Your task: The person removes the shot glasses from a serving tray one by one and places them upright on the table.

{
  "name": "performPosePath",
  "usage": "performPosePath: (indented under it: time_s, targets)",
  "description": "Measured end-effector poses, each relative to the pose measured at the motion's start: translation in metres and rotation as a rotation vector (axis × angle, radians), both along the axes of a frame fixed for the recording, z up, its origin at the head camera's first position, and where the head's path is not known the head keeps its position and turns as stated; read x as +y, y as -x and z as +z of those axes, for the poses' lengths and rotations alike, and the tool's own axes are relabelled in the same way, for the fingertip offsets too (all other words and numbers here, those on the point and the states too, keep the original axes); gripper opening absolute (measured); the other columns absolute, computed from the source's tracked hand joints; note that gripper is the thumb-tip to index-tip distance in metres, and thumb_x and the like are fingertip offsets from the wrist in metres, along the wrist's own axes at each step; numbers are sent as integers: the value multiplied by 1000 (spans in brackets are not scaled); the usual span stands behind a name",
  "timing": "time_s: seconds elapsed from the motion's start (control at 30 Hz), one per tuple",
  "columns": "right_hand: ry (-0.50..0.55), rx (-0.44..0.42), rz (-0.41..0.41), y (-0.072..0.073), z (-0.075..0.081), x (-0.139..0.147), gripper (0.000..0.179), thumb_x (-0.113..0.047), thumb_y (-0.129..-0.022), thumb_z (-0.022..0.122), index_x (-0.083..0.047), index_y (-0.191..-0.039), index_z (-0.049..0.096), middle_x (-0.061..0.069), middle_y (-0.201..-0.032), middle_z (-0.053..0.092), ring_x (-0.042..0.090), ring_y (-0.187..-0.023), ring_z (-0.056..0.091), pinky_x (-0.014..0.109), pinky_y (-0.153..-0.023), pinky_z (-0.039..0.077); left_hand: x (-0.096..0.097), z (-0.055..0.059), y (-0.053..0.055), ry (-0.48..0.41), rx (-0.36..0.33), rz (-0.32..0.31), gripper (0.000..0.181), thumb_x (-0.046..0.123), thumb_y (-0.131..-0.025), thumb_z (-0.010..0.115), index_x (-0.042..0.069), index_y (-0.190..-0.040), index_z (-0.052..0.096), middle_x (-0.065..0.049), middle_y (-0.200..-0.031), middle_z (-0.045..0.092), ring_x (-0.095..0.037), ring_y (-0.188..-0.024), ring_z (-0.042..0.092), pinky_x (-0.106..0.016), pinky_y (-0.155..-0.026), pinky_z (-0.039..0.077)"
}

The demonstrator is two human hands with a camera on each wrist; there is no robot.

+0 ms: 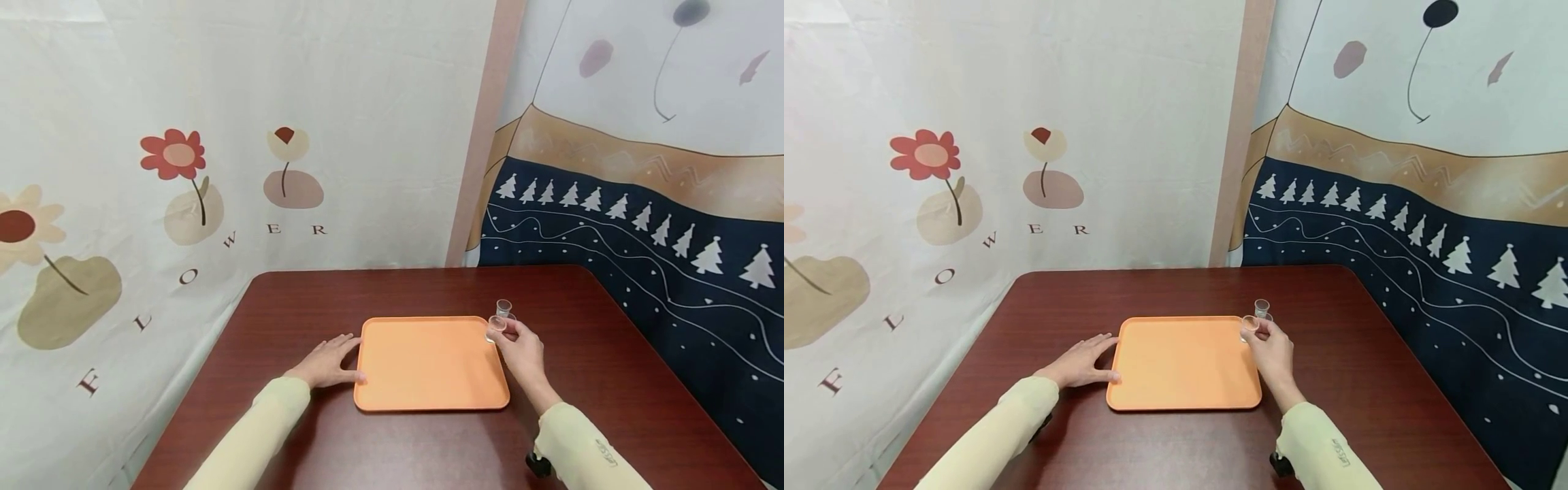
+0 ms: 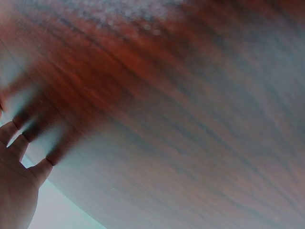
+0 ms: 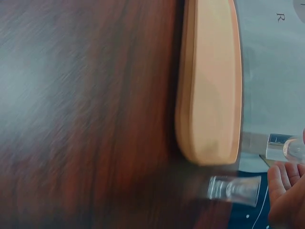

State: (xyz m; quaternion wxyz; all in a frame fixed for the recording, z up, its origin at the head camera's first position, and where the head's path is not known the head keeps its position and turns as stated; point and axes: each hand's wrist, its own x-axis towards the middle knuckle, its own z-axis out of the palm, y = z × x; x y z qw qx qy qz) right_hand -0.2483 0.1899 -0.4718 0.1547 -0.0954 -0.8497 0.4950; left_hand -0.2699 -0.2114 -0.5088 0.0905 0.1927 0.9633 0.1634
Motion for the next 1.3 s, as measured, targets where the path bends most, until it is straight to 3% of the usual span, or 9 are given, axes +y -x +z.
performPosePath:
  time_s: [0.2, 0.43, 0.87, 1.3]
  targets:
    - [-17, 10, -35, -7, -5, 18, 36, -23, -85, 79, -1, -112, 71, 15, -97, 74, 11, -81, 68, 15, -64, 47, 1, 1, 0, 0, 1, -1, 99, 72, -76, 69, 15, -152, 41, -17, -154, 39, -33, -145, 30, -58, -115, 21]
    - [-22, -6, -61, -16, -12, 33, 38, -23, -86, 78, -1, -115, 70, 18, -104, 73, 21, -89, 70, 14, -62, 47, 0, 0, 0, 9, 4, -2, 102, 74, -75, 68, 15, -153, 40, -17, -155, 37, -33, -145, 29, -58, -116, 21]
    - [-72, -27, -87, -25, -30, 39, 35, -21, -86, 78, 1, -112, 70, 20, -101, 73, 28, -90, 71, 18, -66, 47, 0, -1, 0, 8, 8, -4, 100, 72, -76, 69, 16, -153, 40, -16, -154, 38, -33, -145, 29, -58, -115, 21]
    - [-94, -82, -55, -29, -40, 39, 40, -22, -87, 76, 4, -116, 67, 21, -103, 72, 34, -98, 69, 42, -83, 50, 0, 1, -2, 13, 12, -9, 100, 72, -76, 69, 14, -152, 40, -17, -154, 39, -33, -145, 29, -58, -115, 21]
